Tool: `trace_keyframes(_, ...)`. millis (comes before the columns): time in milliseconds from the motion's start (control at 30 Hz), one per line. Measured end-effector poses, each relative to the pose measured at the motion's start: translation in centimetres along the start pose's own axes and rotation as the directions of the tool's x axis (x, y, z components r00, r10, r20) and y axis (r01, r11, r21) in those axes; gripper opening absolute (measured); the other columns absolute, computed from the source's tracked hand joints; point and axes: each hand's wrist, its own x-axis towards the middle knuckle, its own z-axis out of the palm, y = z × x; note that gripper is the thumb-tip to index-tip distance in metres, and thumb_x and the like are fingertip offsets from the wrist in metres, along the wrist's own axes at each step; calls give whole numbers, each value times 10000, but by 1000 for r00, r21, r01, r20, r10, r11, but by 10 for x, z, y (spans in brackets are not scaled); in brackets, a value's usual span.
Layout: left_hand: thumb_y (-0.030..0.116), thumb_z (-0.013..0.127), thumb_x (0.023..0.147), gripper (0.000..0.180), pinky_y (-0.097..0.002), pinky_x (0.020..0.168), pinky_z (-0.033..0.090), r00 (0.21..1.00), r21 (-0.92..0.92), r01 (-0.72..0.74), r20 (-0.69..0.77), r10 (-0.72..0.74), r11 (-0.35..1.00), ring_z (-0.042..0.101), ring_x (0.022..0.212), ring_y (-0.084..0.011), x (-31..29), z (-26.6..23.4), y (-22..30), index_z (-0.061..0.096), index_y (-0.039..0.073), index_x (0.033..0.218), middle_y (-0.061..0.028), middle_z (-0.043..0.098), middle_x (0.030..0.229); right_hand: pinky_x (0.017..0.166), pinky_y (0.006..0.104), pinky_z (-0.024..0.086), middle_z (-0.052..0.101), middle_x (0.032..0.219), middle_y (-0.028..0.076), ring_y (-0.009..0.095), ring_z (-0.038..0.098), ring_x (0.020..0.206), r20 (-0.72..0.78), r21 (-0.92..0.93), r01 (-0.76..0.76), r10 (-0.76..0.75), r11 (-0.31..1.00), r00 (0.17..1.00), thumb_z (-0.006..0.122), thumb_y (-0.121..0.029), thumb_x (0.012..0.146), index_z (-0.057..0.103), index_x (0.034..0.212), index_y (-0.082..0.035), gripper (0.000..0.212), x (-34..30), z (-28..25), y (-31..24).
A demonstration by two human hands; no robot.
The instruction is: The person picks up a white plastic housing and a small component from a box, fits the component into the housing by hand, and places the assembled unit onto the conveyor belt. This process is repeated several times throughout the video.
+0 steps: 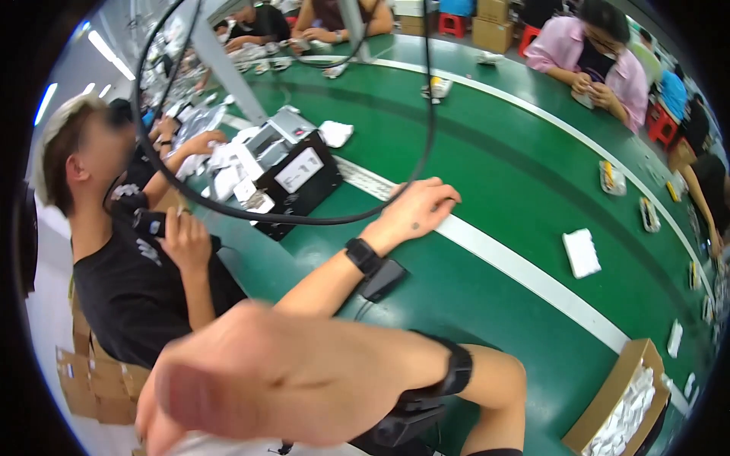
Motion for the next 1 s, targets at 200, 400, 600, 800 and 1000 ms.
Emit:
trace_keyframes(200, 198, 651, 891, 111, -520, 694, 541, 1000, 35, -1, -13, 1, 999, 690, 800, -367, 1, 13, 3, 751, 158, 921, -115, 680, 843, 711, 311, 548, 761, 1049, 54, 206, 727, 843, -129, -989, -139, 142, 60, 981, 801, -157, 899, 738, 1123, -38, 261, -9, -4, -23)
trace_keyframes(400, 192, 666, 882, 109, -509, 686, 546, 1000, 49, 15, -5, -15, 999, 702, 799, -349, -3, 5, -6, 764, 157, 916, -105, 694, 854, 707, 321, 548, 753, 1021, 34, 198, 714, 830, -97, -929, -183, 265, 320, 959, 712, -191, 909, 798, 1070, -105, 202, 7, 31, -38)
trace_keyframes(600, 182, 681, 881, 83, -507, 684, 540, 1000, 31, 5, -11, -4, 1000, 705, 806, -338, 0, 11, -6, 758, 159, 904, -101, 692, 852, 720, 300, 497, 695, 1091, 10, 193, 664, 832, -228, -791, -270, 145, 549, 963, 697, -178, 820, 744, 1184, -151, 368, -18, 42, -27)
trace_keyframes(800, 174, 678, 875, 83, -511, 705, 539, 999, 29, 26, 30, -27, 999, 704, 818, -344, -2, 6, -3, 756, 154, 894, -100, 685, 843, 732, 306, 465, 680, 1141, 32, 198, 662, 870, -286, -782, -246, 19, 572, 958, 692, -198, 855, 712, 1270, -141, 420, -28, 42, -26)
trace_keyframes(1000, 174, 667, 882, 110, -502, 701, 546, 1000, 36, 17, 9, -17, 999, 711, 802, -349, -1, 4, 2, 771, 143, 866, -106, 700, 841, 790, 327, 490, 688, 1175, 90, 233, 663, 909, -295, -843, -168, -178, 511, 939, 712, -181, 831, 734, 1223, -76, 406, -41, 42, -19)
